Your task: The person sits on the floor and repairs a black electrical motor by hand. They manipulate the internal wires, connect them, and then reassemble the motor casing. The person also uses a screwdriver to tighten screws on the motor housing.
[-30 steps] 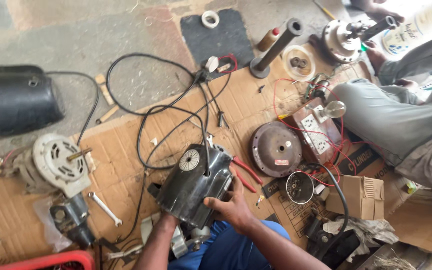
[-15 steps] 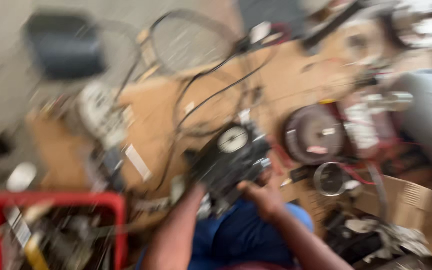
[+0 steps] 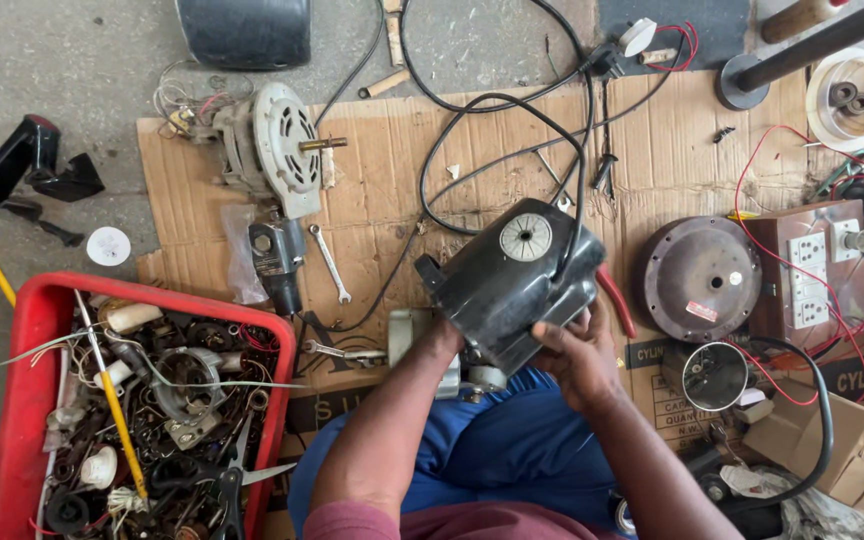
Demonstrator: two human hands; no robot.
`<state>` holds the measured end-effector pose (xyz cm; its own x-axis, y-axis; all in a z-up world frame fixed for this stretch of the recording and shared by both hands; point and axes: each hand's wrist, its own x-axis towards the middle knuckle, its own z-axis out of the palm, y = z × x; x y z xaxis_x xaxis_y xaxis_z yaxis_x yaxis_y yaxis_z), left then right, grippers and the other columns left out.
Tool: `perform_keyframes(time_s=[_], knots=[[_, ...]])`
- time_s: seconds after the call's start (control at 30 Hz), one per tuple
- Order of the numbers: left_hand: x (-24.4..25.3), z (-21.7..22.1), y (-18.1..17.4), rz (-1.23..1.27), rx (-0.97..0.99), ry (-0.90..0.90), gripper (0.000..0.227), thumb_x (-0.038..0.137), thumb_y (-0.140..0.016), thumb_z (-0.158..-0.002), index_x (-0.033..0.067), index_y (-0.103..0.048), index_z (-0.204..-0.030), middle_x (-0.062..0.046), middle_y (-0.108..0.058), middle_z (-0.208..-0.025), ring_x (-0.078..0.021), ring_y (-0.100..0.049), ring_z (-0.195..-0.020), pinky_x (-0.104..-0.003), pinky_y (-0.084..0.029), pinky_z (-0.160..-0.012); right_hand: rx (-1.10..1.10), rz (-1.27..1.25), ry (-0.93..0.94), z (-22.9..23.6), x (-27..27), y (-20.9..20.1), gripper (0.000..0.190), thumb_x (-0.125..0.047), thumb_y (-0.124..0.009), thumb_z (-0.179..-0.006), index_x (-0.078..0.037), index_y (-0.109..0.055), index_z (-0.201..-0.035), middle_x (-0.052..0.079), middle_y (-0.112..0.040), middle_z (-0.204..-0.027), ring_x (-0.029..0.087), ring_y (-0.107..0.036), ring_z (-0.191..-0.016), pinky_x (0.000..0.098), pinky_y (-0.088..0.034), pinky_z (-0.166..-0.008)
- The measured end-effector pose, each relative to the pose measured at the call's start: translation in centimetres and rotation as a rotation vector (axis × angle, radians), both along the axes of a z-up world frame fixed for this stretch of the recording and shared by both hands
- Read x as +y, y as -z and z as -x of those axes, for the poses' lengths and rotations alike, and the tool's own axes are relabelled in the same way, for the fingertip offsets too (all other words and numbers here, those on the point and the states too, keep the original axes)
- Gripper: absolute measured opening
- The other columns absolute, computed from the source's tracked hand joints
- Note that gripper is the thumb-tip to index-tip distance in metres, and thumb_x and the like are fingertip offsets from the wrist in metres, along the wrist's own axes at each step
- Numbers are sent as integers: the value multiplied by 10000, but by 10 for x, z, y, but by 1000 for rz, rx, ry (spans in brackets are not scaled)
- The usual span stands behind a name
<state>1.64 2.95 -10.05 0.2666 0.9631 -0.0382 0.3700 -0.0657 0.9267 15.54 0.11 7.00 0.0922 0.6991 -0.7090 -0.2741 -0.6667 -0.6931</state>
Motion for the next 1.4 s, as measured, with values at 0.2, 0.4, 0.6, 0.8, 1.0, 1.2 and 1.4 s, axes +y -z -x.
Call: perform_keyframes(time_s=[0.2, 0.4, 0.6, 0.8, 1.0, 1.2, 1.4], knots=[[-2, 8, -15, -20, -48, -107, 437, 261, -628, -908, 54, -674, -1291, -202, -686, -1308, -360, -626, -1230, -449, -482, -1025, -284, 271, -76, -5, 40, -11, 826, -300, -728, -765, -124, -360, -1484, 222, -581, -1247, 439, -687, -907, 537, -607, -663], [0, 3, -19, 186, 84, -148, 331, 262, -611, -943, 38, -720, -1161, -234, -724, -1156, -408, -676, -1096, -481, -528, -945, -481, 218, -293, 2, 91, -38, 782, -345, -731, -774, -83, -417, -1440, 245, -640, -1193, 409, -732, -799, 512, -600, -598], [5, 15, -50, 322, 15, -215, 392, 389, -608, -1000, 26, -755, -993, -249, -736, -937, -427, -714, -914, -501, -549, -829, -627, 245, -432, 20, 122, -64, 799, -391, -742, -767, -119, -419, -1445, 203, -659, -1234, 320, -750, -904, 481, -635, -685], [14, 23, -56, 524, -327, -302, 375, 342, -599, -957, 11, -708, -1097, -244, -753, -926, -437, -730, -880, -502, -560, -777, -718, 271, -471, 27, 129, -63, 810, -417, -735, -770, -110, -416, -1448, 216, -691, -1176, 339, -752, -913, 497, -631, -682], [11, 17, -78, 184, -156, -422, 361, 186, -791, -814, -33, -680, -1079, -262, -709, -985, -444, -677, -943, -503, -538, -803, -733, 242, -503, 34, 126, -68, 832, -463, -739, -772, -78, -412, -1433, 229, -660, -1237, 340, -746, -968, 484, -641, -703], [-13, 12, -110, -131, -124, -619, 126, 0, -723, -840, 42, -701, -957, -172, -702, -933, -386, -686, -877, -472, -548, -786, -797, 261, -514, 48, 128, -67, 1009, -527, -758, -756, -2, -283, -1476, 284, -585, -1314, 376, -725, -1047, 485, -666, -696], [-11, -1, -119, 134, -46, -376, 43, 84, -751, -899, 106, -773, -928, -146, -732, -857, -350, -726, -804, -451, -565, -750, -846, 319, -557, 53, 134, -66, 1140, -547, -761, -775, 30, -127, -1527, 372, -523, -1313, 428, -711, -1032, 481, -671, -681]])
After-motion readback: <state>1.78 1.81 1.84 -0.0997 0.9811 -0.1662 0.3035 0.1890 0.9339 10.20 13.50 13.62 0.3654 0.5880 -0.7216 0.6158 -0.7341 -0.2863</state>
